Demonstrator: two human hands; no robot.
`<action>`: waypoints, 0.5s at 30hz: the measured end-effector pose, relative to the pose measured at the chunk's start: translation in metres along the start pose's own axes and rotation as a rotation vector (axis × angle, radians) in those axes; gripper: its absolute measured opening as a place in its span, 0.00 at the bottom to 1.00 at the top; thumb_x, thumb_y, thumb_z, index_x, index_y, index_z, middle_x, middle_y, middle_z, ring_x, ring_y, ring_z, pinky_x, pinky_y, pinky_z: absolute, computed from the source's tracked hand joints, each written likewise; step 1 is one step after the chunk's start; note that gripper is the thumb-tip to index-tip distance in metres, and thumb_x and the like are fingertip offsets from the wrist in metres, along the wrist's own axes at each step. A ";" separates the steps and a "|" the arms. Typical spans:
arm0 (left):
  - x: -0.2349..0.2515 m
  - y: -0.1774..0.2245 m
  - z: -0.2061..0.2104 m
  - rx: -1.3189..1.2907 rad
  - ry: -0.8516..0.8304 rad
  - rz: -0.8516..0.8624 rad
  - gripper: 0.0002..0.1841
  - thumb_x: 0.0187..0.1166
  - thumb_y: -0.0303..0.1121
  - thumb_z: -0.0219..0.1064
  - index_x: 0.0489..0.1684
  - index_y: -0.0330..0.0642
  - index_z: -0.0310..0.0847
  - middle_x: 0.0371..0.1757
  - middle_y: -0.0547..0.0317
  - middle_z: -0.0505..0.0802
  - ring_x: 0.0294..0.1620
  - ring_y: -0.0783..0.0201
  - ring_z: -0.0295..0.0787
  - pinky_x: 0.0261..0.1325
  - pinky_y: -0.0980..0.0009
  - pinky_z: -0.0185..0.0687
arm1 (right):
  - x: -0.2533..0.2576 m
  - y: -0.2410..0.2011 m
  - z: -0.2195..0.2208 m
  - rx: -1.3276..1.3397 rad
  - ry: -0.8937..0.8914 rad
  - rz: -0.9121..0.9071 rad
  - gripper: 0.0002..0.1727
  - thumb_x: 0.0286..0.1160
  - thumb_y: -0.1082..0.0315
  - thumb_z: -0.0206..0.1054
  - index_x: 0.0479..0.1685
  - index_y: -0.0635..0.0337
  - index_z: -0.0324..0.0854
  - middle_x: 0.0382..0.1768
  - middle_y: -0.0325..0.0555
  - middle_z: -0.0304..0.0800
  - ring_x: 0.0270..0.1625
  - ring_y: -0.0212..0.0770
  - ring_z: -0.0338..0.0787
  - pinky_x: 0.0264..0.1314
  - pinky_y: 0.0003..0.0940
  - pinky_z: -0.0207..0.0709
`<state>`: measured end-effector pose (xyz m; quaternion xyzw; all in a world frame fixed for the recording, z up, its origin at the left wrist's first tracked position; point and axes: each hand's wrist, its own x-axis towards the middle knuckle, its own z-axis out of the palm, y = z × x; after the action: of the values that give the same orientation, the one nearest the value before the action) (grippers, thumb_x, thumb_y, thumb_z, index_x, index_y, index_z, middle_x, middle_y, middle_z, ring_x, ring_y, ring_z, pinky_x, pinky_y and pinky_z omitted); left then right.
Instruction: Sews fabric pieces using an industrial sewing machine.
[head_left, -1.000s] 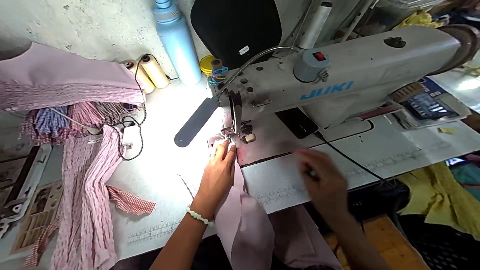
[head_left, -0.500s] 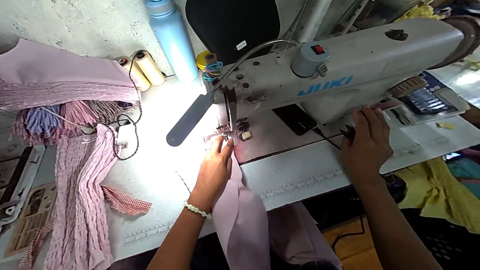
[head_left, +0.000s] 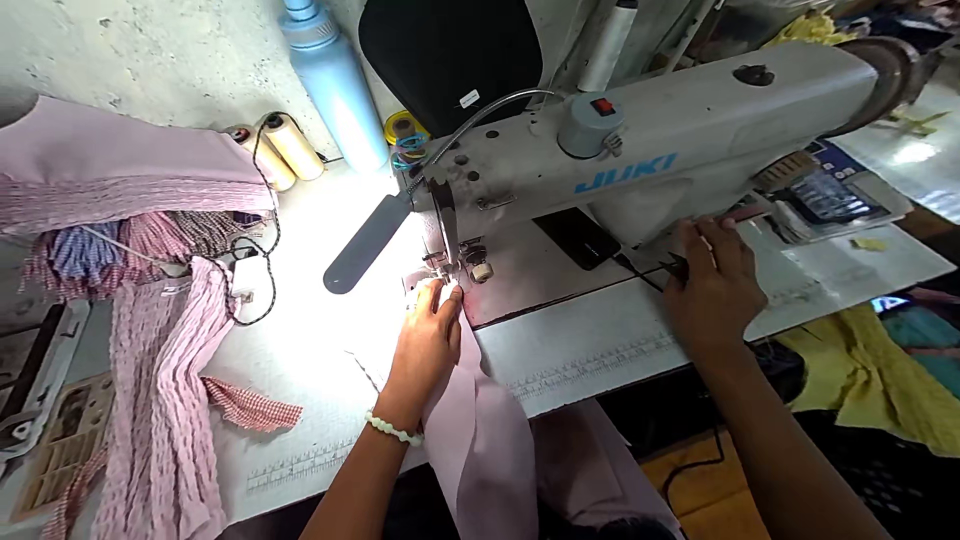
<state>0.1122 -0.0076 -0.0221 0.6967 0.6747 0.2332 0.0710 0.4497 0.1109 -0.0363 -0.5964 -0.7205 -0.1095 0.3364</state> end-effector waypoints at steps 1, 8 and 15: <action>0.002 -0.001 -0.001 -0.004 -0.012 -0.002 0.21 0.81 0.28 0.58 0.70 0.42 0.86 0.77 0.37 0.82 0.76 0.41 0.81 0.74 0.49 0.78 | 0.001 0.000 0.000 0.017 0.013 -0.007 0.34 0.68 0.85 0.60 0.80 0.62 0.76 0.81 0.62 0.75 0.85 0.72 0.69 0.75 0.69 0.71; 0.003 -0.001 -0.016 -0.101 -0.123 -0.093 0.18 0.87 0.33 0.56 0.67 0.42 0.87 0.82 0.43 0.78 0.78 0.48 0.80 0.76 0.51 0.77 | -0.051 -0.039 -0.049 0.404 -0.053 -0.048 0.18 0.86 0.72 0.53 0.56 0.77 0.85 0.43 0.65 0.92 0.39 0.52 0.92 0.42 0.42 0.86; -0.113 0.065 -0.031 0.019 0.189 -0.182 0.32 0.64 0.47 0.74 0.67 0.36 0.82 0.67 0.25 0.81 0.63 0.31 0.80 0.62 0.40 0.78 | -0.177 -0.111 -0.063 0.744 -0.526 -0.035 0.22 0.77 0.54 0.68 0.52 0.66 0.91 0.44 0.53 0.97 0.45 0.46 0.96 0.49 0.40 0.90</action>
<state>0.1604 -0.1298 0.0064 0.6081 0.7410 0.2840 0.0211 0.3797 -0.0927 -0.0716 -0.4302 -0.7818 0.3062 0.3317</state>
